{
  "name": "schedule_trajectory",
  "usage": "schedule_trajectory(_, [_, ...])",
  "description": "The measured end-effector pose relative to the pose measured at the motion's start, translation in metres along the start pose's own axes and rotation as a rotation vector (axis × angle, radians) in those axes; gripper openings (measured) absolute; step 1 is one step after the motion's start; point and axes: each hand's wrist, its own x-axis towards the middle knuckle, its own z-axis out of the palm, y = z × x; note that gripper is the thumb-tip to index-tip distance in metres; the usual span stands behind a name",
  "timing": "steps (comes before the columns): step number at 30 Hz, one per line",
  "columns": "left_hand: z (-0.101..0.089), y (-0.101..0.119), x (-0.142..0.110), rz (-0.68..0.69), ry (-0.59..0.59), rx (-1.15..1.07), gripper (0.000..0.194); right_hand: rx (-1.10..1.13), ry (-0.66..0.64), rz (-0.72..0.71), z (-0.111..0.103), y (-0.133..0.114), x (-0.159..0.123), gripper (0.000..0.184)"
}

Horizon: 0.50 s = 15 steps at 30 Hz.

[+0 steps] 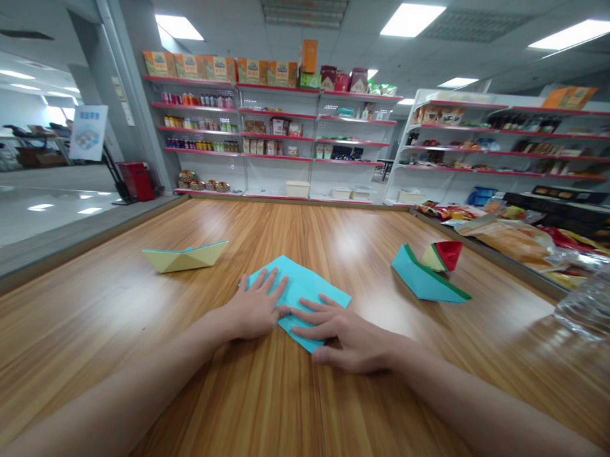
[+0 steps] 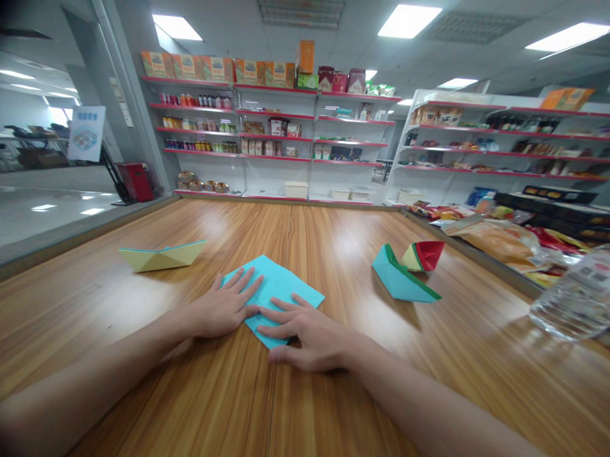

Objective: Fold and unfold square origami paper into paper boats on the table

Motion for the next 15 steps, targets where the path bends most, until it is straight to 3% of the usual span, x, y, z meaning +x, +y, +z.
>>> schedule_trajectory(4, [0.007,0.007,-0.001,-0.059,-0.004,-0.002,0.077,-0.015,0.135,0.013,0.009,0.009,0.002,0.037])
schedule_trajectory(7, [0.007,0.005,-0.001,-0.008,-0.009,0.004,0.09,-0.127,0.23,0.135,0.015,0.018,0.0,0.046])
schedule_trajectory(10, [0.006,0.004,-0.002,-0.006,0.036,0.027,0.095,-0.251,0.229,0.239,0.016,0.019,-0.002,0.061])
schedule_trajectory(15, [0.003,0.022,-0.008,-0.061,0.018,0.021,0.096,-0.41,0.195,0.202,0.006,0.004,0.001,0.049])
